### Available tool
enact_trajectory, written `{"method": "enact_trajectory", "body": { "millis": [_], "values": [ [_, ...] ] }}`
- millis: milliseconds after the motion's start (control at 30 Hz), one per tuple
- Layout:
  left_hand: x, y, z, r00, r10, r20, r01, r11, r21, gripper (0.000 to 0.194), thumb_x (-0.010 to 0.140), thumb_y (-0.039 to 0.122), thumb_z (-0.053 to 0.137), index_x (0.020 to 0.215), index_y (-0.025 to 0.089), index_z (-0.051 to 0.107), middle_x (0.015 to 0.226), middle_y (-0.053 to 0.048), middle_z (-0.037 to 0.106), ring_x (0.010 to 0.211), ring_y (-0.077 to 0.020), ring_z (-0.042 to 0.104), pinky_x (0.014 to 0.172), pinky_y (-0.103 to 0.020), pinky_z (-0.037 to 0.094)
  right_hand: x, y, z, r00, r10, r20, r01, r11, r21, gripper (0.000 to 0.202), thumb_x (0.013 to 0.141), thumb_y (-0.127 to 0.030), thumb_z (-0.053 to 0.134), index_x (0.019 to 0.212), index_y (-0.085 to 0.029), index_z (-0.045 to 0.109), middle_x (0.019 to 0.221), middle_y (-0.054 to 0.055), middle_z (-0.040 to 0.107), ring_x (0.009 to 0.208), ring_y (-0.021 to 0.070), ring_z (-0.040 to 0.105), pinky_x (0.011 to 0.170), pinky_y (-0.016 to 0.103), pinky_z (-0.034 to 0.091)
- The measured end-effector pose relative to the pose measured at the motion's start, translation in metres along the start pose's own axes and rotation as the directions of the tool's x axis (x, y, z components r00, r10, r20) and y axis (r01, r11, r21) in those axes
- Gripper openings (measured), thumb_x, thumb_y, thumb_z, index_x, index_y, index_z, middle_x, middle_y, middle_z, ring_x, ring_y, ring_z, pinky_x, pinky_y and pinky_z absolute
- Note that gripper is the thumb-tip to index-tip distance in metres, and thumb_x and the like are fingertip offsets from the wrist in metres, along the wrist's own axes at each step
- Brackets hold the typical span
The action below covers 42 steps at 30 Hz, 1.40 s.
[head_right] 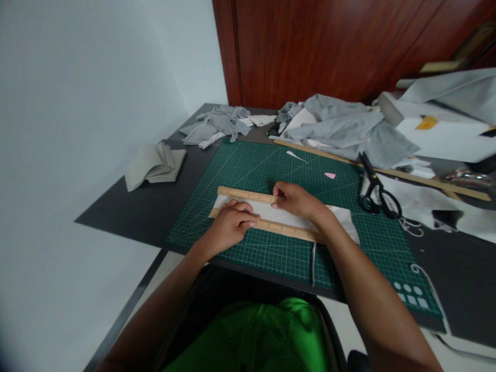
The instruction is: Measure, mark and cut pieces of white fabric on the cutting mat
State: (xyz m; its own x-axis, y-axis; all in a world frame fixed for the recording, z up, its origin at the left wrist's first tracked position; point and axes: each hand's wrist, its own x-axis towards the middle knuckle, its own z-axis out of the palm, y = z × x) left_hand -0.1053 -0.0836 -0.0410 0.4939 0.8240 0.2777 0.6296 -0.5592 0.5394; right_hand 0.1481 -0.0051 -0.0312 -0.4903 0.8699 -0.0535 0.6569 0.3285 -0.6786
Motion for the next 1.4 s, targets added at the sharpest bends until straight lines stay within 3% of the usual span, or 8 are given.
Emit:
{"method": "enact_trajectory", "body": {
  "millis": [700,900,1100,1400],
  "values": [
    [0.001,-0.0001,0.0009,1.0,-0.023,0.014,0.023,1.0,0.001,0.026,0.093,0.014,0.068,0.105,0.033,0.082,0.099,-0.001,0.073,0.096,-0.0224,0.058,0.089,-0.042,0.044,0.0036,0.0041,-0.0023,0.999,-0.038,0.003,0.037,0.993,0.114,0.024,0.076,-0.038,0.073,0.087,-0.02,0.062,0.073,-0.002,0.058,0.066,0.016,0.05,0.06,0.027,0.036],
    [-0.0007,-0.0014,0.0012,1.0,-0.015,0.016,0.015,1.0,0.011,0.025,0.094,0.014,0.067,0.104,0.032,0.082,0.1,-0.001,0.073,0.098,-0.0222,0.058,0.09,-0.042,0.044,0.0019,0.0028,-0.0023,0.999,-0.039,-0.01,0.04,0.998,0.056,0.019,0.08,-0.035,0.073,0.089,-0.02,0.067,0.077,0.0,0.063,0.069,0.0175,0.055,0.064,0.028,0.04],
    [-0.0021,0.0022,-0.0009,1.0,-0.027,0.017,0.026,0.998,0.051,0.024,0.093,0.014,0.068,0.103,0.029,0.082,0.098,-0.003,0.071,0.099,-0.0233,0.057,0.09,-0.043,0.043,0.0004,0.0017,-0.0025,0.995,-0.075,-0.061,0.069,0.992,-0.104,0.014,0.081,-0.029,0.075,0.093,-0.021,0.077,0.093,0.005,0.067,0.083,0.0204,0.062,0.075,0.03,0.046],
    [-0.0024,0.008,0.0005,0.998,-0.069,0.009,0.068,0.993,0.093,0.017,0.092,0.019,0.068,0.098,0.028,0.081,0.102,-0.003,0.072,0.101,-0.0249,0.058,0.09,-0.045,0.042,-0.0031,-0.0004,-0.0039,0.997,-0.067,-0.032,0.062,0.989,-0.135,0.014,0.085,-0.03,0.075,0.097,-0.021,0.077,0.094,0.005,0.069,0.083,0.0206,0.063,0.075,0.03,0.046]
  ]
}}
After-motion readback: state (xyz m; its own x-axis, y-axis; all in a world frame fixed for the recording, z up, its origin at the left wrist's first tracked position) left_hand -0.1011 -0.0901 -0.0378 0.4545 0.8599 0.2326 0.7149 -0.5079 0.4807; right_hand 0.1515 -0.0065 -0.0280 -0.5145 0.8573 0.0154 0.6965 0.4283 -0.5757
